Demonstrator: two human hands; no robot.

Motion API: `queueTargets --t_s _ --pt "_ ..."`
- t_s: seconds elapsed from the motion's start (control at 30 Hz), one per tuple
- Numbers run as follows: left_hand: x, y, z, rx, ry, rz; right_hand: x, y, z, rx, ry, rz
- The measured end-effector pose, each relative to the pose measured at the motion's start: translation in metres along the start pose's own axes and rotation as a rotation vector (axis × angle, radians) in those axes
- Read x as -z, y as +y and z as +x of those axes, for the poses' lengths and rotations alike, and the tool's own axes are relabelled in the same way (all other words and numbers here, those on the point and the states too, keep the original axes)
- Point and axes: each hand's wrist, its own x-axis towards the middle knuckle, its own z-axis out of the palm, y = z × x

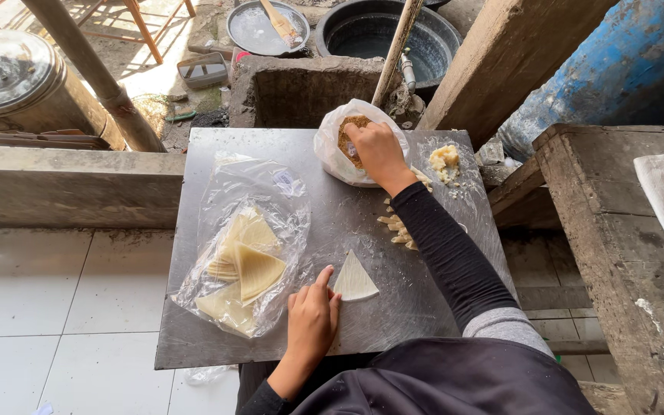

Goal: The person places a small amount of paste and filling onto a triangle of dough, then rolls the dough into a cylindrical snack, repeating this for several pieces.

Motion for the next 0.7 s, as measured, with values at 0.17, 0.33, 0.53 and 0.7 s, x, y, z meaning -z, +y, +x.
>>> queueTargets --t_s 0.17,0.33,0.53,0.7 --pt "0.001 0.001 0.000 0.016 0.018 -0.016 -0.003 -0.001 0.000 0.003 -0.038 0.030" --pt "0.002 0.000 0.000 0.013 0.022 -0.032 0.008 0.003 0.001 -0.301 -0.118 0.291" --pt "0.002 0.000 -0.001 0.006 0.029 -0.039 0.045 0.009 0.000 -0.473 -0.091 0.402" --pt "0.003 -0.001 -0.001 0.004 0.033 -0.052 0.083 0.006 -0.018 -0.475 -0.052 0.559"
